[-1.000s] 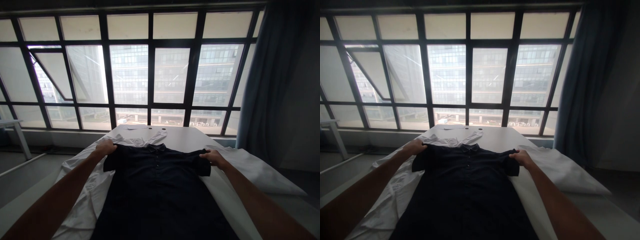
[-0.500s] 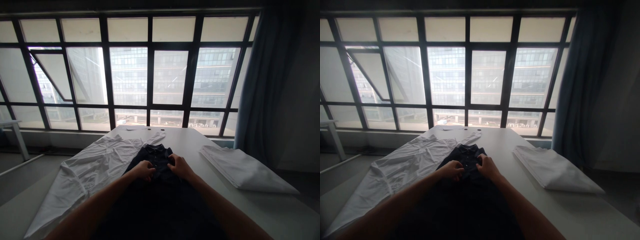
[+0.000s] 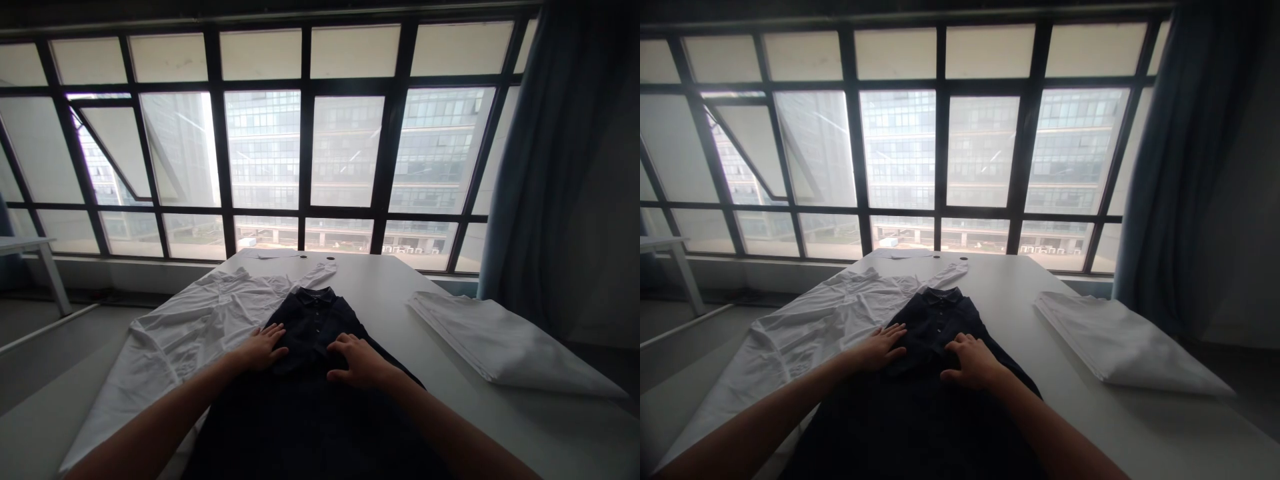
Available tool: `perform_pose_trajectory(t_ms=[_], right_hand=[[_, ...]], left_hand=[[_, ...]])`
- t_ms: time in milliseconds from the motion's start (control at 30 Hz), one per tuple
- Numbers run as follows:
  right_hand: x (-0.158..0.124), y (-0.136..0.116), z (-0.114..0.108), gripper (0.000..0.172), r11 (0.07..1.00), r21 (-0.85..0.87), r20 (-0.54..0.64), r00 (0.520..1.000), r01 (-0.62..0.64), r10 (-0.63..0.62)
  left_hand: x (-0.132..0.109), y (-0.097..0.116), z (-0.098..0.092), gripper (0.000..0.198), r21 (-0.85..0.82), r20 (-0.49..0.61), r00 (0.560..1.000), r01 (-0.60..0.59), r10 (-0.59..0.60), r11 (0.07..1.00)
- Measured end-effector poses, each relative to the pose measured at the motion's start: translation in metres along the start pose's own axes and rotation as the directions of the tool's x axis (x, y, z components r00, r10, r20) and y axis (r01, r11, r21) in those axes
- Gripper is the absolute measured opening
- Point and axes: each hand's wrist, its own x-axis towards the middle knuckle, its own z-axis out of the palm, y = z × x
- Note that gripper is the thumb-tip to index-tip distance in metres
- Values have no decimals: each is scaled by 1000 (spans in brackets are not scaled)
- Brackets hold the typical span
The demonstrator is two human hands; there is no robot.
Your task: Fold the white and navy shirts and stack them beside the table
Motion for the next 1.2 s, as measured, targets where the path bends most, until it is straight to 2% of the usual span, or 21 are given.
perform_pose_trajectory(t_ms=[133,267,333,433,567,667,800,967,1200], right_hand=[[-10,13,10,84,1000,13,100,995,-7,6],[-5,24,9,78,999,36,82,996,13,-16],[12,29,4,72,1000,15,-5,1000,-12,12],[49,42,4,70,993,-62,-120,988,-103,95],[86,66,16,79,970,-103,-47,975,-219,215],[95,83,24,84,976,-74,-33,979,-204,202],[105,99,24,87,980,-71,-41,982,-187,184],[131,114,18,87,974,-80,-48,977,-213,209],[158,137,10,89,978,-69,-57,980,-197,193]], left_hand=[[-5,-16,4,63,10,12,994,109,-109,994],[5,-14,-1,64,26,-23,991,135,-134,990],[22,-9,-4,63,36,-60,994,98,-96,995],[60,-6,-5,63,68,-91,995,34,-27,997],[110,-20,-1,63,115,-46,992,122,-118,986],[136,-38,6,64,105,-41,984,175,-171,979],[160,-53,11,66,111,-60,979,198,-193,974],[185,-60,7,68,103,-62,973,229,-224,968],[205,-71,4,70,72,-72,970,236,-231,969]])
